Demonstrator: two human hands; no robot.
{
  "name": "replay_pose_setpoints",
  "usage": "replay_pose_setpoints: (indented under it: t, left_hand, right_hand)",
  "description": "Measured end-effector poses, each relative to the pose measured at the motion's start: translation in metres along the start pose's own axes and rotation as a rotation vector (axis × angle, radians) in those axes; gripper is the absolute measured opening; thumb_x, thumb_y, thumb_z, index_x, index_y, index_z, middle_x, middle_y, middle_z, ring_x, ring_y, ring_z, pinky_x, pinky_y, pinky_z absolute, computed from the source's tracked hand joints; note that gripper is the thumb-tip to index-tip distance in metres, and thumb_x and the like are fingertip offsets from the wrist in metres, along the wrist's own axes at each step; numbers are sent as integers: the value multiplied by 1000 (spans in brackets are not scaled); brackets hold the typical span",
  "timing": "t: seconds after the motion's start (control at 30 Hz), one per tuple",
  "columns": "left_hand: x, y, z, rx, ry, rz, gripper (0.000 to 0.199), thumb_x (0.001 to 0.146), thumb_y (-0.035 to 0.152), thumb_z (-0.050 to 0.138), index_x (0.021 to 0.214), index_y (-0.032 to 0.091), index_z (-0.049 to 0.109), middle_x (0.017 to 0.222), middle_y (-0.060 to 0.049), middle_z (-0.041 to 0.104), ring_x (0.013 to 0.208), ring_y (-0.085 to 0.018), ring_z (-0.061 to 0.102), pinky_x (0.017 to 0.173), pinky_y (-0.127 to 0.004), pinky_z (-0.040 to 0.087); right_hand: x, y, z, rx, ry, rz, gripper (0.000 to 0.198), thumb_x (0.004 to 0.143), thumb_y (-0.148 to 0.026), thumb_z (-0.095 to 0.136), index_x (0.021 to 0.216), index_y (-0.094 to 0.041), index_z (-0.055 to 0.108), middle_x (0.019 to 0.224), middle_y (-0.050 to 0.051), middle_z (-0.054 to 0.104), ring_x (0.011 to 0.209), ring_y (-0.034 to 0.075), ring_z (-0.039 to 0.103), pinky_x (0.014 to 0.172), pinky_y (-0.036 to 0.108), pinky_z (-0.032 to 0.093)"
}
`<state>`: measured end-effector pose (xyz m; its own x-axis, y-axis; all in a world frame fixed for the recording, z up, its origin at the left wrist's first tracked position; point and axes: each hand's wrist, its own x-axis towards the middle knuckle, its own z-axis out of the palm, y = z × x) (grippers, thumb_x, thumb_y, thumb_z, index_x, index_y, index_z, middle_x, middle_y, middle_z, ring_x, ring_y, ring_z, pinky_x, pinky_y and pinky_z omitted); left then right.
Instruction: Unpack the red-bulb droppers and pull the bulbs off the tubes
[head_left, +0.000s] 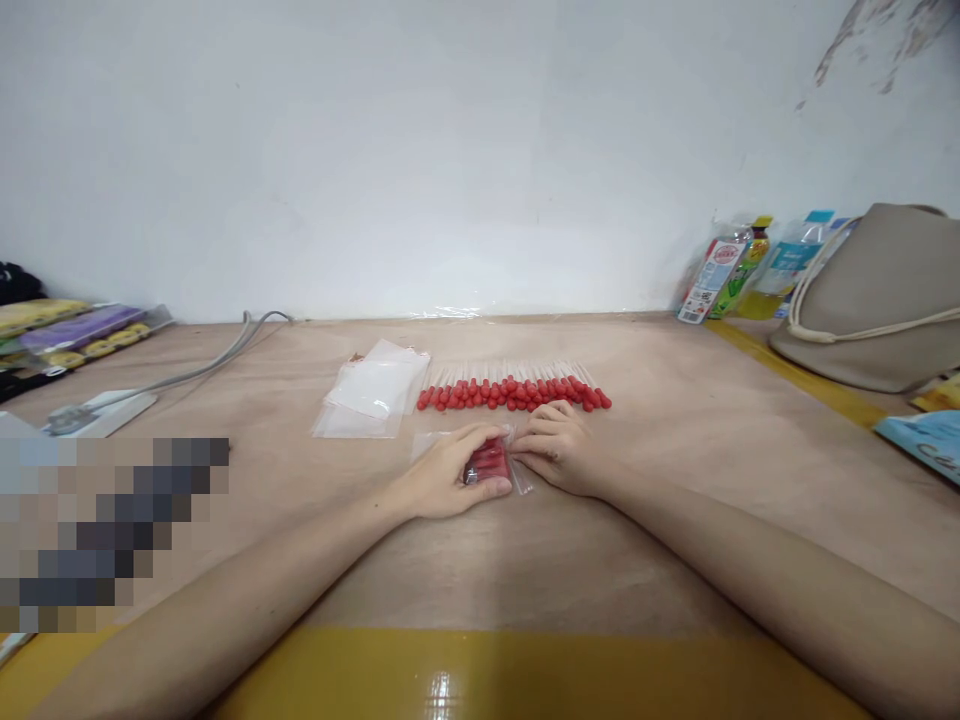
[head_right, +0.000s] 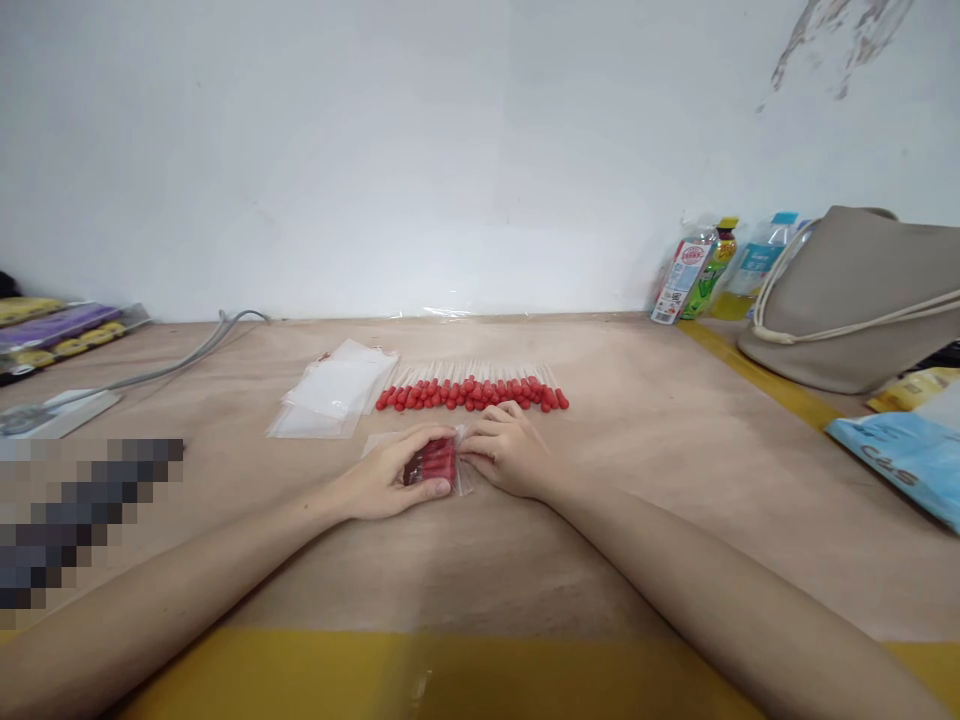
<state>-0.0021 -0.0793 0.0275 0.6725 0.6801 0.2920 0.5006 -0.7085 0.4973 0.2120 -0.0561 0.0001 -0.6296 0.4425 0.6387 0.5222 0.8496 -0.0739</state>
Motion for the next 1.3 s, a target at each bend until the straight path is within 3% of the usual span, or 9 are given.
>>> replay_pose_setpoints:
  t: [0.17,0.43,0.6,0.83,0.97,1.3]
  left_hand:
    - [10,-4,-5,78,31,39,29,90,30,37,112,23,56,118,-6,51,111,-17,48,95,-32,39]
    - [40,0,-12,590,-53,382,20,86,16,46,89,22,65,98,-5,57,90,-17,50,78,-31,39]
    - [52,-1,-10,678,-94,513,15,84,17,51,78,20,64,87,-2,59,80,-15,50,75,-29,38]
    - [37,-14,-3,486,35,393,23,88,14,37,82,16,59,83,-3,58,71,-11,52,63,-21,40]
    - [29,-17,1,318,65,315,22,88,14,36,82,15,57,85,-4,59,77,-11,56,67,-20,43]
    - [26,-16,2,272,72,328,23,89,14,35,82,15,57,88,-4,60,78,-10,57,69,-19,44]
  right_hand:
    - [-3,1,1,5,59,37,13,79,-18,53,82,-23,64,74,0,64,74,15,49,75,33,31]
    - [-5,0,-4,38,58,112,8,76,-24,58,69,-20,57,63,-2,58,66,12,44,71,30,28]
    - [-6,2,-3,50,95,111,13,75,-26,61,65,-19,56,60,-3,57,63,11,44,70,30,27]
    - [-6,1,-3,47,157,-35,8,79,-19,56,71,-19,58,66,0,58,67,12,44,66,28,31]
    - [-4,-5,-3,5,205,-107,8,79,-16,55,74,-20,60,68,0,60,67,12,45,66,28,33]
    - [0,-5,-2,-105,189,-133,9,78,-21,57,70,-20,59,68,-1,60,70,12,44,69,29,32]
